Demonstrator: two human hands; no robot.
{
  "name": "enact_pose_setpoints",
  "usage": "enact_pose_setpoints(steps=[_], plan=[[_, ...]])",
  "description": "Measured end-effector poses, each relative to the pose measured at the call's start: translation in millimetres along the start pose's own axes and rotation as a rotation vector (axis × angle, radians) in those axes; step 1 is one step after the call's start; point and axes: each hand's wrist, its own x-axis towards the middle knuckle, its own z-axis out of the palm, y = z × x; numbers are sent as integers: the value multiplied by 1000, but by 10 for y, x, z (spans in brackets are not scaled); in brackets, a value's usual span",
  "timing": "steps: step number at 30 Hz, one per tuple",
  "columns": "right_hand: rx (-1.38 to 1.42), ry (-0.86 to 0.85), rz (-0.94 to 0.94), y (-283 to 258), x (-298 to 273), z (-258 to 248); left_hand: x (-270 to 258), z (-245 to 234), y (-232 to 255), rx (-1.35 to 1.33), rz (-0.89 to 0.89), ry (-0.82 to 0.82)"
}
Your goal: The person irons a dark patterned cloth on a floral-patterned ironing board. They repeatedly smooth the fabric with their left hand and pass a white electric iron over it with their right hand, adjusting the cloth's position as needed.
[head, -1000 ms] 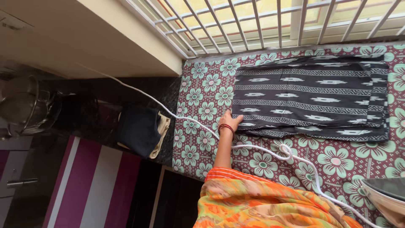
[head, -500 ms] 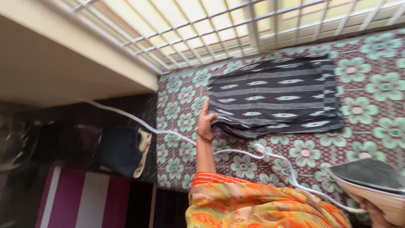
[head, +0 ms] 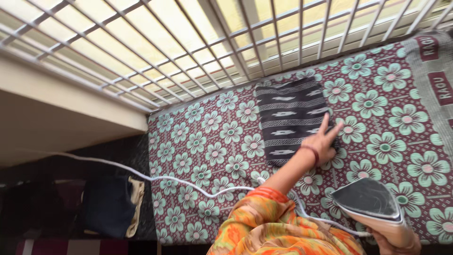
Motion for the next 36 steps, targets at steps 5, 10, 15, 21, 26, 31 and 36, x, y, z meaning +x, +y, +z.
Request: enact_pose_setpoints(steps=[5, 10, 15, 21, 26, 31, 36], plan=[[0, 97, -19, 46, -44, 97, -149, 252, 17, 113, 24, 77], [-3, 117, -26, 72, -101, 103, -164, 490, -217, 45, 131, 357], [-7, 109, -32, 43, -168, 77, -40, 469, -263, -18, 258, 643], [-26, 87, -37, 40, -217, -1, -79, 360, -23, 167, 222, 515], [-32, 85, -40, 124, -226, -7, -95, 407, -19, 305, 152, 479], [-50, 79, -75, 281, -204, -10, 122, 488, -221, 400, 32, 343], [-196, 64, -219, 366, -99, 21, 72, 157, -419, 91, -86, 435]])
